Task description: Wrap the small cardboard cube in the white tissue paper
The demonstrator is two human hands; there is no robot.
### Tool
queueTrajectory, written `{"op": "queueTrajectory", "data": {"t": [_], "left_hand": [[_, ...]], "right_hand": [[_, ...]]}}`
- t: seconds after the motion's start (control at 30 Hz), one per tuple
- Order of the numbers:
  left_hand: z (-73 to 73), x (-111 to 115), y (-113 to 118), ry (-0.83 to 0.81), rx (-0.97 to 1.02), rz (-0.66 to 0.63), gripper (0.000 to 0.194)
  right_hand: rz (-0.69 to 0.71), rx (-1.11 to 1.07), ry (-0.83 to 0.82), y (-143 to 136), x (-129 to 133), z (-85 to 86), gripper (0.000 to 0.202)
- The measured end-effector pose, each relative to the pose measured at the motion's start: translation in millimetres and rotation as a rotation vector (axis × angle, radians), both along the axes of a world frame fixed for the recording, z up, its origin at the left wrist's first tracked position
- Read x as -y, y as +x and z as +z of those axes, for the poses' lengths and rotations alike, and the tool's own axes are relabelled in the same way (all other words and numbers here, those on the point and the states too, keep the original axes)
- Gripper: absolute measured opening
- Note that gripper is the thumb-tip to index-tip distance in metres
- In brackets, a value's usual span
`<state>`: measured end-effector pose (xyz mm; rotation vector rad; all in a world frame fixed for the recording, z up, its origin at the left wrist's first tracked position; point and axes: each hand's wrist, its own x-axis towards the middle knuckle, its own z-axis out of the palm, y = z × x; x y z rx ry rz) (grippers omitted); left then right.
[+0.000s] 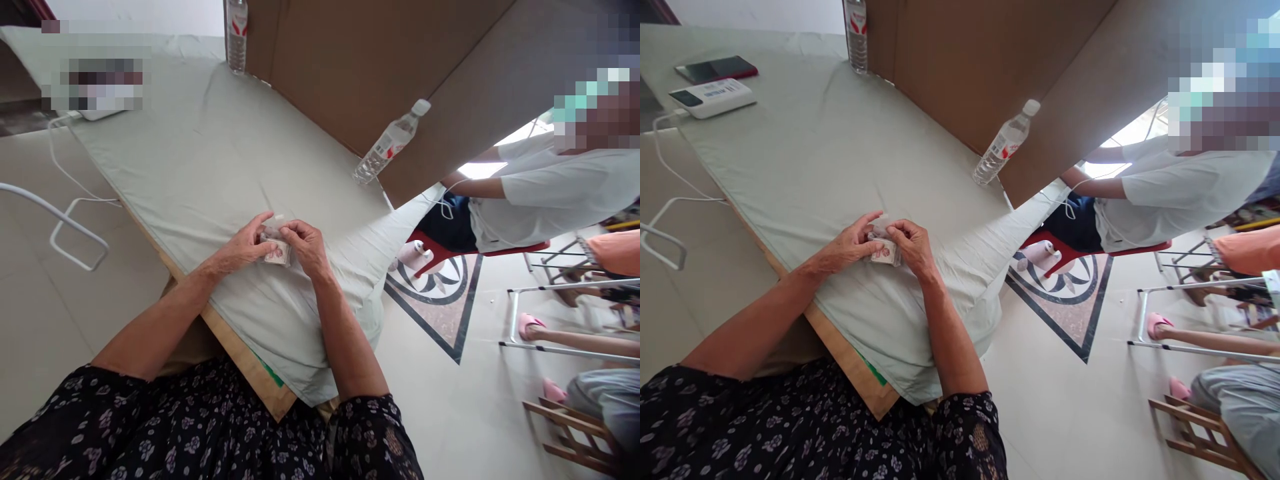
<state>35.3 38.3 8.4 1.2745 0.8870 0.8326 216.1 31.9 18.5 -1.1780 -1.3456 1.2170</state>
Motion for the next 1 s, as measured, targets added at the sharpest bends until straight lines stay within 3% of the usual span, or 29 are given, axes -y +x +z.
{"op": "queueTrajectory", "data": {"t": [0.2,0.4,0.73,1.0], "left_hand": [[-8.1,1.7,-1.7,0.131,-0.082,0.038,0.086],[-11.6,0.4,0.9,0.198,-0.097,0.087,0.078],[-19.4,-2.2,2.5,0.298,-0.161,0.143,0.065],[-20.1,-1.0,-0.2,0.344,-0.245,0.156,0.065]], "right_hand": [[-0.047,0.057,0.085,1.8,11.7,-4.4,0.024],[0.047,0.072,0.099,2.6,16.9,-1.7,0.021],[-0.046,0.236,0.263,2.7,7.7,-20.5,0.022],[0.022,0.954,0.631,11.1,38.7,-6.1,0.023]]}}
